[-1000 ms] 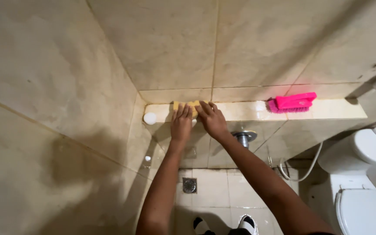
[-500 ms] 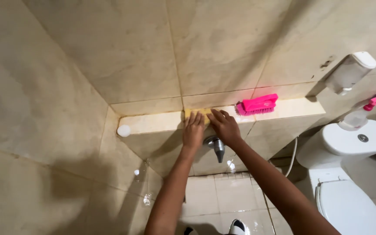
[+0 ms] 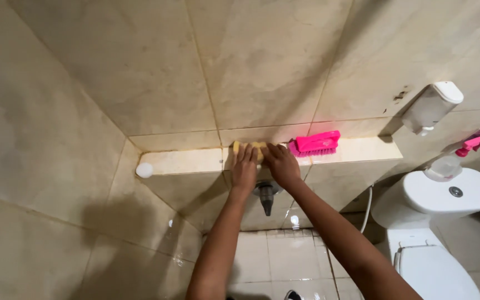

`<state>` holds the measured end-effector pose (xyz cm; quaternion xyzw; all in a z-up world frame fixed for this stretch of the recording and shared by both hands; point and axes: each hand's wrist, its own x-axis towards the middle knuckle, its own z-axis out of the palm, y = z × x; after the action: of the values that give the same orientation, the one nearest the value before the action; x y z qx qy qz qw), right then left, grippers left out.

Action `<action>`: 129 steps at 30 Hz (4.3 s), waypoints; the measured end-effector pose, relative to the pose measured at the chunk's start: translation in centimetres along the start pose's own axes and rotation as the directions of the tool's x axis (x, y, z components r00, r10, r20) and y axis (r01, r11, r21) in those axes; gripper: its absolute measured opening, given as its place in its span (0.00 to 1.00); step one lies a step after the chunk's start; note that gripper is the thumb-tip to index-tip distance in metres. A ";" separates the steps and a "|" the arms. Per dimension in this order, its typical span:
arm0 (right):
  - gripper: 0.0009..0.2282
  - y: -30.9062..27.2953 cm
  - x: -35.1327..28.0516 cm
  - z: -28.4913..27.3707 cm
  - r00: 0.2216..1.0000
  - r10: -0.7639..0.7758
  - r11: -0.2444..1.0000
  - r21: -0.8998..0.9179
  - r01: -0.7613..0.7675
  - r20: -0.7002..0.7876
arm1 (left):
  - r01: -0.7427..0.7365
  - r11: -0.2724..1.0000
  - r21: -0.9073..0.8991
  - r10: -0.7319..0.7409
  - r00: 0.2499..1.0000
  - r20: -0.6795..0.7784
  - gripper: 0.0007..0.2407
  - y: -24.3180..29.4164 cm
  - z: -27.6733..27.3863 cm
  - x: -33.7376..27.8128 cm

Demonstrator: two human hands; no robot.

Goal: The person scrubs the tiled bathroom wall and a built-in shelf using a yellow sponge. They wipe the vertical wall surface and the horizontal shelf area, moving the sponge back and forth to clean the tiles.

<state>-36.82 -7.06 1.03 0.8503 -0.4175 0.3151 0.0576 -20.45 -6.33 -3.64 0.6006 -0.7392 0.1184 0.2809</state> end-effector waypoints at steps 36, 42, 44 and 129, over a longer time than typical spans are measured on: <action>0.19 2.3 -1.4 -0.6 0.997 -0.081 0.997 0.021 0.081 0.007 | 0.066 0.990 -0.124 -0.060 0.997 0.046 0.19 1.8 -0.6 -0.8; 0.21 3.3 -1.8 -0.5 0.995 -0.077 0.994 -0.069 0.081 0.061 | 0.112 0.982 -0.151 -0.098 0.991 0.094 0.19 3.3 -2.1 -0.2; 0.21 3.8 -2.2 -0.5 0.997 -0.058 0.995 -0.077 0.062 0.056 | 0.106 0.981 -0.163 -0.091 0.991 0.098 0.18 3.8 -1.9 0.0; 0.26 -2.7 3.8 5.3 0.953 -0.302 0.911 0.287 0.295 -0.022 | 0.208 0.976 0.062 -0.215 0.968 0.128 0.26 -6.1 -6.7 -3.6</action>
<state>-30.49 -9.75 -0.47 0.9068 -0.2334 0.3502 -0.0234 -12.32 -1.50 -1.17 0.6892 -0.6850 0.0651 0.2272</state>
